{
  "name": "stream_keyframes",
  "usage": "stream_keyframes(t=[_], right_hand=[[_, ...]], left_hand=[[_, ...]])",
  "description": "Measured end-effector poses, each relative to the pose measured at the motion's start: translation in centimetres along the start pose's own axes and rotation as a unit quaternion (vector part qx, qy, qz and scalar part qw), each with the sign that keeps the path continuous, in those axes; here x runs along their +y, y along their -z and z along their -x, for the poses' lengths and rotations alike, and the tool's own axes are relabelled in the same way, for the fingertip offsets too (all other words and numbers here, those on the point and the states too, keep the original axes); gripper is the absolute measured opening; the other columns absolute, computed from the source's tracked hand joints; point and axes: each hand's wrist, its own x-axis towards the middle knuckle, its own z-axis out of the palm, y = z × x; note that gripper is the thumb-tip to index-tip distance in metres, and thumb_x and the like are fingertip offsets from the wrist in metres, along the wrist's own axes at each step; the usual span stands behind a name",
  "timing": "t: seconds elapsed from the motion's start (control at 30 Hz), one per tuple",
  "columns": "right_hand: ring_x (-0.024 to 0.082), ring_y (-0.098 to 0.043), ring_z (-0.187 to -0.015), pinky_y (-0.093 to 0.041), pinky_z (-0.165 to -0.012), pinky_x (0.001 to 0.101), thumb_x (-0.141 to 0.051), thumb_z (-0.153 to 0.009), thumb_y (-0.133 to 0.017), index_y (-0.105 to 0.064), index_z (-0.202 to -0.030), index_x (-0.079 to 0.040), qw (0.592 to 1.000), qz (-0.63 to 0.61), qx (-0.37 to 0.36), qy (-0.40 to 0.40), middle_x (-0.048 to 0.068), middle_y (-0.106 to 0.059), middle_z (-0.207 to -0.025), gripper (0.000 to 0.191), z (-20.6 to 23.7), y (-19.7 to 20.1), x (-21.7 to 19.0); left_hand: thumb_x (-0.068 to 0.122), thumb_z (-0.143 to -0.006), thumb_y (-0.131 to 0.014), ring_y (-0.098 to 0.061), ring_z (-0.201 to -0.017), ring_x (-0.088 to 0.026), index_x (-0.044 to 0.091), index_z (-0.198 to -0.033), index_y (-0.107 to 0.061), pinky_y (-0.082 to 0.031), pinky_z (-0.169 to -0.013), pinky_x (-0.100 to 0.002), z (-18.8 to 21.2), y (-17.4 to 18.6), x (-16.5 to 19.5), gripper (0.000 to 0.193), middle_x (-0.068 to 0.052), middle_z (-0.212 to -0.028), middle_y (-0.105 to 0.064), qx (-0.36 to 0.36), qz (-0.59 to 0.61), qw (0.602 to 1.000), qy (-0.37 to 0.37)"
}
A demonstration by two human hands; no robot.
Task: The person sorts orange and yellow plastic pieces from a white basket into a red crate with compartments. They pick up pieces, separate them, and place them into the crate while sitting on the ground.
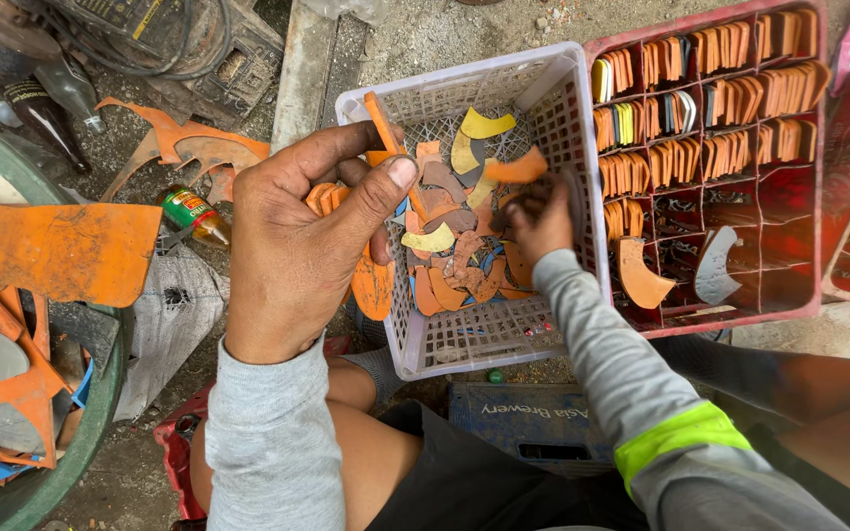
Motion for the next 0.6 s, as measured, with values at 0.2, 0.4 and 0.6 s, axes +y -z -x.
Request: stream_keyframes(t=[0.2,0.4,0.6], right_hand=[[0.034,-0.050,-0.139,-0.044,-0.119,0.0420,0.008,-0.089,-0.065,-0.055,-0.143,-0.022,0.855,0.409,-0.235,0.217,0.015,-0.049,-0.153,0.063,1.6,-4.1,1.8],[0.034,-0.027,-0.149,-0.033,-0.124,0.0467,0.008,-0.093,-0.057,-0.037,-0.159,-0.024,0.721,0.598,-0.291,0.196,0.014,-0.023,-0.167,0.076,1.0,-5.2,1.7],[0.034,-0.027,-0.152,-0.039,-0.120,0.0440,-0.019,-0.098,-0.064,-0.027,-0.161,-0.015,0.763,0.550,-0.332,0.075,0.015,-0.032,-0.160,0.073,0.7,-3.5,0.9]], left_hand=[[0.013,-0.097,-0.076,-0.059,-0.056,-0.005,-0.003,-0.123,-0.073,-0.047,-0.048,-0.020,-0.1,0.0,-0.1,0.031,0.000,-0.077,-0.065,0.005,-0.006,1.000,0.001],[0.012,-0.098,-0.075,-0.060,-0.057,-0.005,-0.003,-0.123,-0.071,-0.048,-0.048,-0.020,-0.2,0.0,-0.3,0.030,0.000,-0.079,-0.070,0.000,0.013,1.000,0.005],[0.012,-0.098,-0.075,-0.057,-0.055,-0.004,-0.002,-0.124,-0.073,-0.046,-0.047,-0.019,0.0,-0.1,-0.1,0.030,0.001,-0.078,-0.066,-0.002,0.006,1.000,0.003]])
